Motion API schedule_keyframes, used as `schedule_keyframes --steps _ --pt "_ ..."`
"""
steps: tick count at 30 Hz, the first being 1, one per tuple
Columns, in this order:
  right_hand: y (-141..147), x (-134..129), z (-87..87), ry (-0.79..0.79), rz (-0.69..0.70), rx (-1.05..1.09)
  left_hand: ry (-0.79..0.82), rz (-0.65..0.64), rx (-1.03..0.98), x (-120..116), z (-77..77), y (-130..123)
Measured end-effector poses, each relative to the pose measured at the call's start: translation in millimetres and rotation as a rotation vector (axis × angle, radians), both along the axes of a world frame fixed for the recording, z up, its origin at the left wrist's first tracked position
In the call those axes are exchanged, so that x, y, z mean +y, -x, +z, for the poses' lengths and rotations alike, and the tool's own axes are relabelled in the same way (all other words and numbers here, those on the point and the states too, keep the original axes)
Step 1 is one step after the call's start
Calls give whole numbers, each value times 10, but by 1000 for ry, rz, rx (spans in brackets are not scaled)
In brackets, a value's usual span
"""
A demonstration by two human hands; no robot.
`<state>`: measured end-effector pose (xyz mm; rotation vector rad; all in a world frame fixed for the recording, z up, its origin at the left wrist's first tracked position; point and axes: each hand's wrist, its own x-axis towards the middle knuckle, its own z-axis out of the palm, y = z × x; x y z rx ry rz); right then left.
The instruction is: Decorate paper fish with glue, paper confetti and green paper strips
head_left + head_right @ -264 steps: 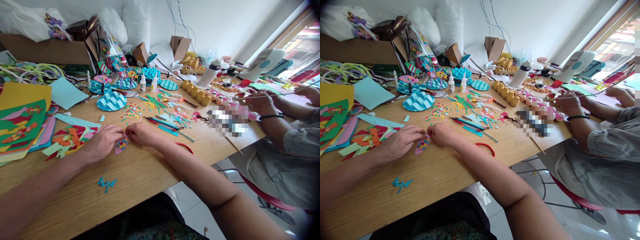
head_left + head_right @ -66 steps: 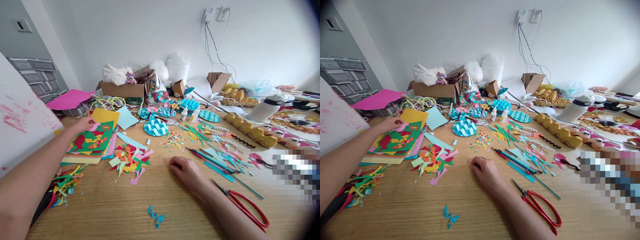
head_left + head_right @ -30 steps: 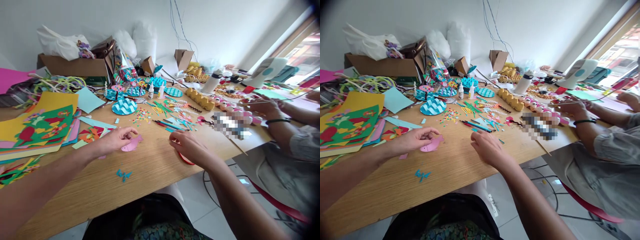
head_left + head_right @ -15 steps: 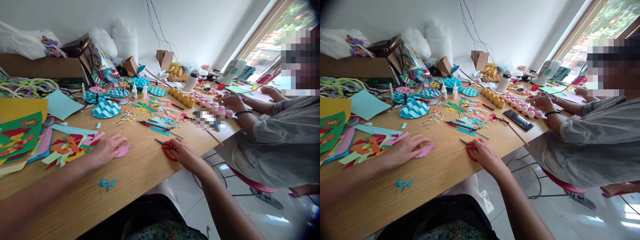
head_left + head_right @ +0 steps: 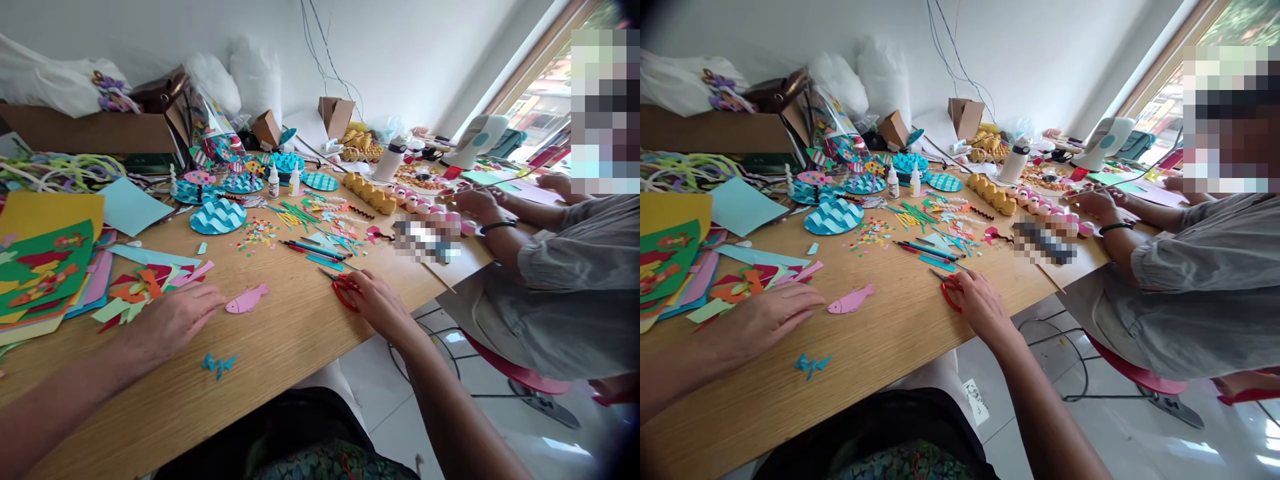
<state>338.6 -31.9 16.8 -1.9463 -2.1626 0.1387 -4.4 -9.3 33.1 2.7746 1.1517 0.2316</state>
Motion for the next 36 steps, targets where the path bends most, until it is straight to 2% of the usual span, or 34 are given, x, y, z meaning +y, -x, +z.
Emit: schedule_keyframes --steps 3,6,9,13,16,19,24,30,36 --pt "1 -15 -27 -95 1 74 -33 -20 -1 -85 28 111" --pt "70 -57 -16 -150 76 196 -24 -79 21 -206 39 192" --pt "202 -106 16 -126 187 261 -3 -116 22 -343 19 204" --pt "397 -156 56 -68 307 290 3 -110 -42 -544 -58 92" --pt "491 -176 76 -35 364 292 -45 -192 -81 -684 -132 -4" --pt "521 -190 71 -23 402 285 -67 -265 -2 -770 -188 -11" --pt "498 -194 -3 -2 432 269 -102 -272 104 -799 -209 99" --pt "512 -163 -17 -7 434 246 -129 -205 50 -755 -160 219" --pt "468 -120 -24 -27 397 254 -155 -221 34 -660 -169 396"
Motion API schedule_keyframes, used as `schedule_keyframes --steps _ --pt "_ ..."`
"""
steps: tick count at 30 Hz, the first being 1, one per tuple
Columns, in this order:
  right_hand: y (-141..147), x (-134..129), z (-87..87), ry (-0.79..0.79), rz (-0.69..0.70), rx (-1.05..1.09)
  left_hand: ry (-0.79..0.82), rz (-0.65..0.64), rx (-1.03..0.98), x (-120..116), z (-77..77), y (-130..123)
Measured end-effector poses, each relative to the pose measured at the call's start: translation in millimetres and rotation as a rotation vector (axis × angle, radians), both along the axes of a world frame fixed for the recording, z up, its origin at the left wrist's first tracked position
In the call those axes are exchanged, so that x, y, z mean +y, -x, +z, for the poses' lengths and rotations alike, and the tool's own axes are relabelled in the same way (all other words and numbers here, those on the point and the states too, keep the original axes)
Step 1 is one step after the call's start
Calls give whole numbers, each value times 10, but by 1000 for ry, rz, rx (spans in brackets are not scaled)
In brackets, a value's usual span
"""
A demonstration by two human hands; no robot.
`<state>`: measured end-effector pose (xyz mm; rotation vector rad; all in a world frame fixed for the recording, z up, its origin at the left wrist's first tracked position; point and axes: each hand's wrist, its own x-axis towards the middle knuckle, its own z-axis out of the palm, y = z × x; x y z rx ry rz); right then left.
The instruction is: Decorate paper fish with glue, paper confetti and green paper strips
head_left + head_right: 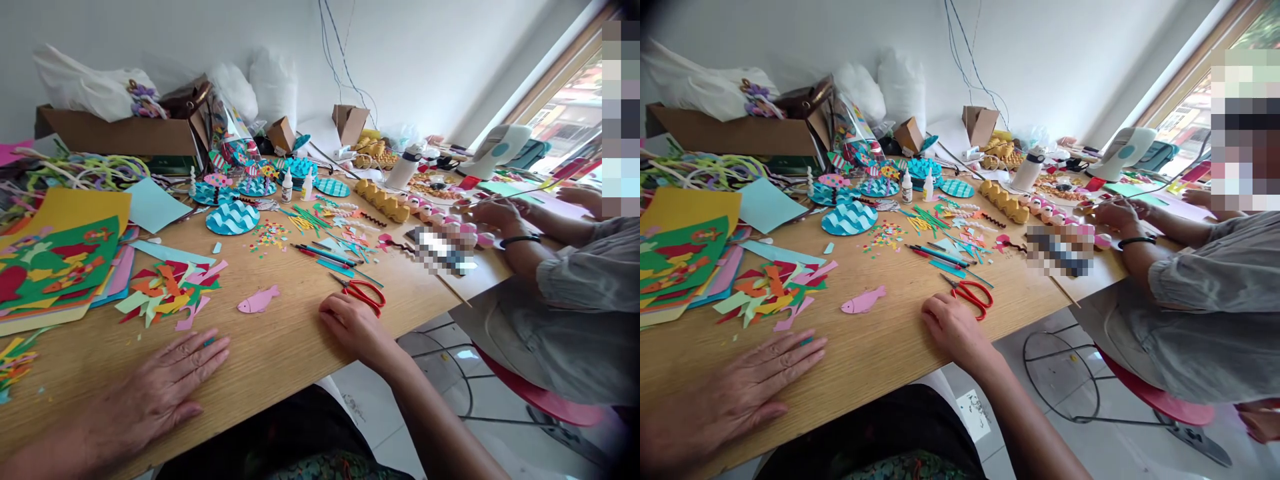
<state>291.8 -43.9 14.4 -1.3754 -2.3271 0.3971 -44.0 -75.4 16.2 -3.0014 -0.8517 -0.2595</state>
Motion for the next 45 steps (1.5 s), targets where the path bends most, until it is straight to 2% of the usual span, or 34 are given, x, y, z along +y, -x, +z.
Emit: schedule_keyframes --steps 7,13,17,19,22,24,28,33,35,37,40,43,45 --pt "-48 24 -49 20 -97 20 -82 54 -4 30 -42 58" --pt "23 33 -32 -36 -136 50 -137 -7 -122 87 55 77" --pt "24 98 -27 -140 -286 75 -152 -20 -169 150 146 -79" --pt "8 133 -33 -173 -310 68 -141 -20 -175 177 188 -211" --pt "-22 177 -47 -187 -279 55 -71 -45 -200 210 242 -417" --pt "-35 213 -46 -191 -249 62 -86 -60 -245 232 265 -533" --pt "43 351 61 -175 -151 33 -81 -72 -217 282 251 -676" --pt "497 631 339 -204 98 -42 -49 -47 -242 334 116 -726" --pt "753 754 377 -207 139 -71 -23 -25 -259 341 64 -720" --pt "979 875 321 -207 131 -79 8 0 -283 341 33 -705" --pt "1152 1029 107 -241 113 -22 46 75 -334 340 18 -673" --pt "1107 1109 -83 -268 155 37 75 119 -400 352 19 -651" --pt "1026 1125 -119 -271 173 70 102 113 -440 365 19 -651"
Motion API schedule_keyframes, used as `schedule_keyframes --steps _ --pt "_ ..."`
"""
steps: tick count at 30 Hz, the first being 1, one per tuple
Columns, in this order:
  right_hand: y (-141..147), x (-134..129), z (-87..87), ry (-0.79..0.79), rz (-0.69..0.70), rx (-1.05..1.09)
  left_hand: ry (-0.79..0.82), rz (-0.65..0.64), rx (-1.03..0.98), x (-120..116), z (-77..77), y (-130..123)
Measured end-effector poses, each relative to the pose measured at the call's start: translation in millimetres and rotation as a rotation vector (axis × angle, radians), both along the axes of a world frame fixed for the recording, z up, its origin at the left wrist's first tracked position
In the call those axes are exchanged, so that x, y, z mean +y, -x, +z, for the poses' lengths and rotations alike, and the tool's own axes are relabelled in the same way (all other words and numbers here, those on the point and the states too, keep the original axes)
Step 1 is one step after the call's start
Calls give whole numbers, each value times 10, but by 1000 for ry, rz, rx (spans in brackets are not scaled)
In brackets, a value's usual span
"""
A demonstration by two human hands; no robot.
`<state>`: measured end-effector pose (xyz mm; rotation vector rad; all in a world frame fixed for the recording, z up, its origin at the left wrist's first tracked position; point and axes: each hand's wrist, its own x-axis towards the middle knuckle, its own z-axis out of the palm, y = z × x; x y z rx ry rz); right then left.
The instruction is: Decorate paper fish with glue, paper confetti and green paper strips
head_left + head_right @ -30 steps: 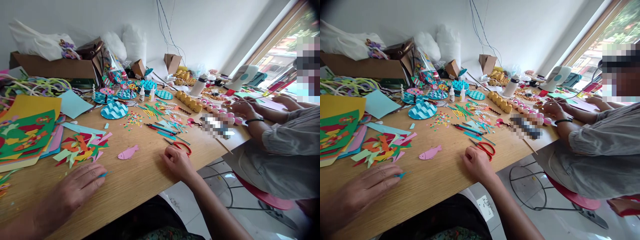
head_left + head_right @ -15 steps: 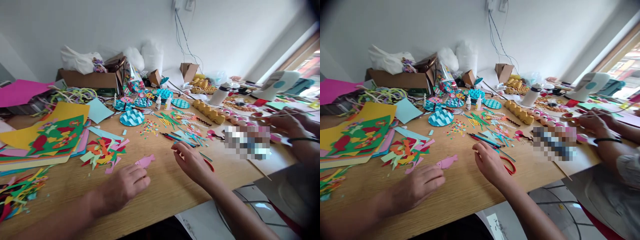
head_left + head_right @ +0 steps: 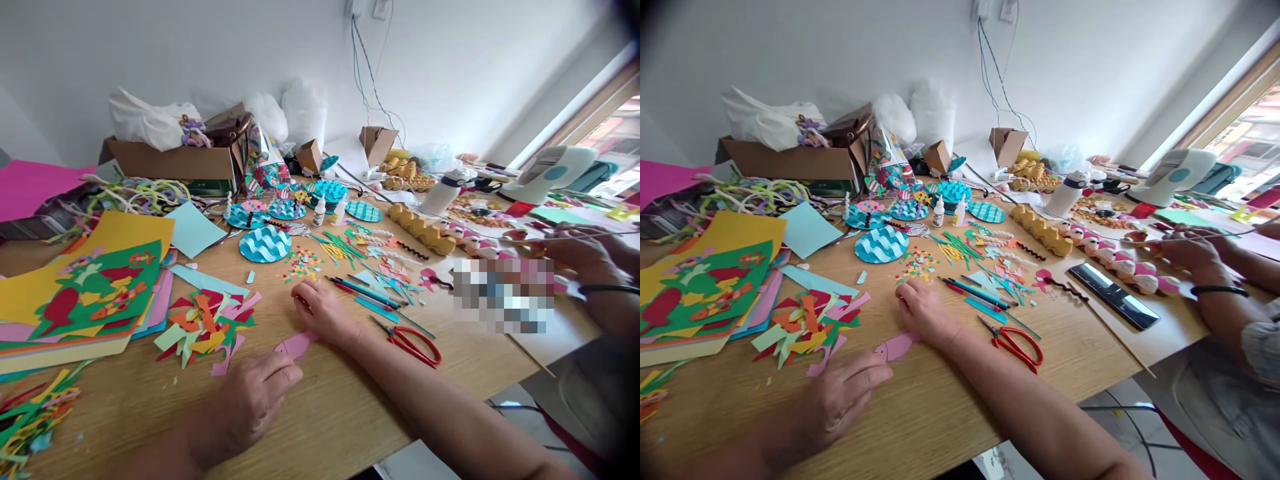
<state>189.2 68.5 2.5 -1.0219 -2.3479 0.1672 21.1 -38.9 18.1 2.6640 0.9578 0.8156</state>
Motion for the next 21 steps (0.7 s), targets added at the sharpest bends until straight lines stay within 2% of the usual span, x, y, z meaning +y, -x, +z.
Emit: schedule_keyframes --steps 5,8,13,21 --pt "-94 10 64 12 12 16 146 -17 -28 32 -20 -14" --pt "-86 21 42 21 40 -24 186 -7 -56 42 -53 -10" --pt "-88 42 -19 7 16 -23 125 14 -94 91 -88 25" --pt "-112 52 33 -26 -68 3 31 51 -222 199 -32 98"
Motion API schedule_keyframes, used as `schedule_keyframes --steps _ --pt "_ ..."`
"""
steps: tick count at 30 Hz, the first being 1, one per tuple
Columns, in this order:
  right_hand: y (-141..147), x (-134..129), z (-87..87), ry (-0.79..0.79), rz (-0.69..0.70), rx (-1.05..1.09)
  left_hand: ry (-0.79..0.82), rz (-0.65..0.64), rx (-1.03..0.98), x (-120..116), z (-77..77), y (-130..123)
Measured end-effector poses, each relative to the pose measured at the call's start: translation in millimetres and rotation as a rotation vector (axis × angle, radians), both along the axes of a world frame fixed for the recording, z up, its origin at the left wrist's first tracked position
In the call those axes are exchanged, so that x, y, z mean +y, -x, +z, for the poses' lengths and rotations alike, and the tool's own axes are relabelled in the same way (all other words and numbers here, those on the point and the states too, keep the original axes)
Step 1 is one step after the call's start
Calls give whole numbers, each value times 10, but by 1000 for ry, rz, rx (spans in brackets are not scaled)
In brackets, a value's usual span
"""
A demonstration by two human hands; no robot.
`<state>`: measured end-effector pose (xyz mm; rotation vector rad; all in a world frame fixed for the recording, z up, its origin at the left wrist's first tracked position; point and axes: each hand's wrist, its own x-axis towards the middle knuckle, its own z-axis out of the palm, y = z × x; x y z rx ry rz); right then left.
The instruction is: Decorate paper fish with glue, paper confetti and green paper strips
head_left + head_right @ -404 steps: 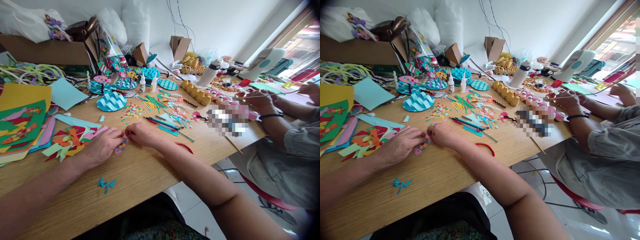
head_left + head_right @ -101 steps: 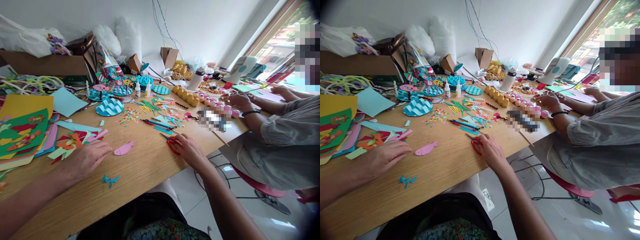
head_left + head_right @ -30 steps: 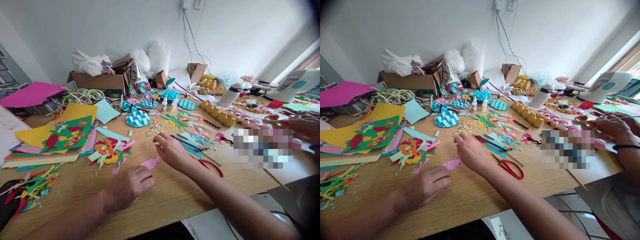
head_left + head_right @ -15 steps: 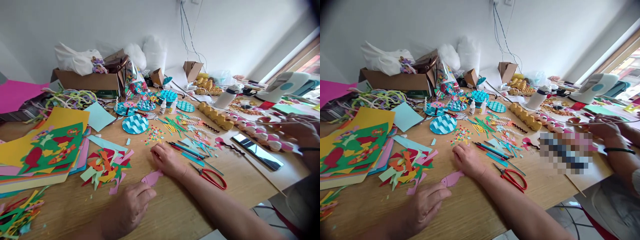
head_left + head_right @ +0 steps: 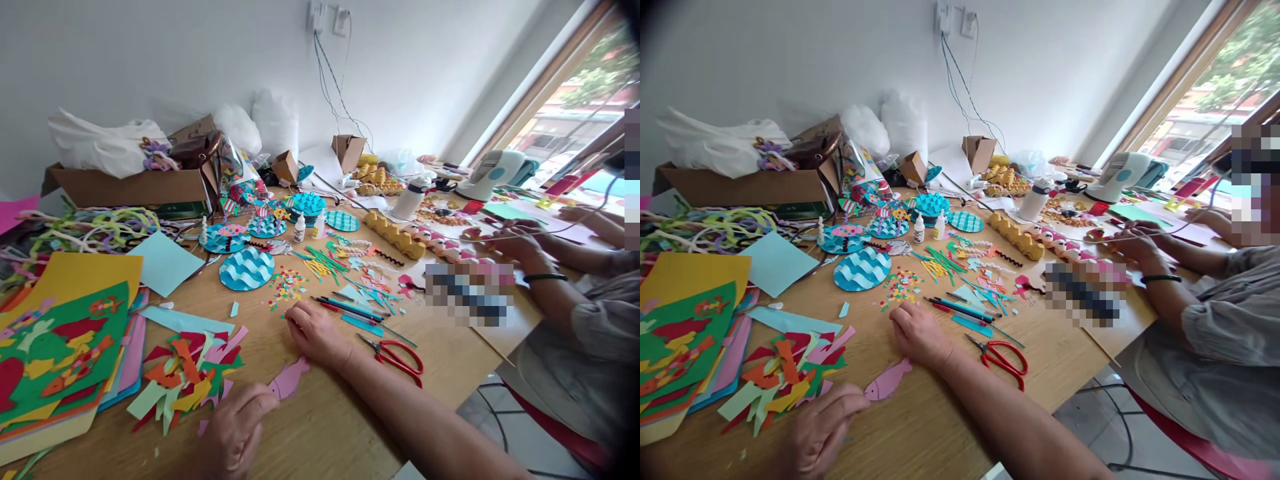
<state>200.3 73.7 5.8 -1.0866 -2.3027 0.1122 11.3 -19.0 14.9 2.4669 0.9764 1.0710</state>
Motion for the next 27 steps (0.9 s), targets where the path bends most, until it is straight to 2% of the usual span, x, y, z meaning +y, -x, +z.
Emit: schedule_keyframes --steps 7,13,19,23,27 --pt "-37 14 53 -12 -61 121 -75 49 14 2 28 117" --pt "43 -54 113 63 15 284 -194 123 84 59 24 242" --pt "17 -11 116 184 -89 439 -169 124 112 60 16 293" --pt "-51 47 123 208 -130 541 -143 162 113 57 -23 317" --pt "-211 252 234 338 -277 690 -184 176 131 75 -74 331"
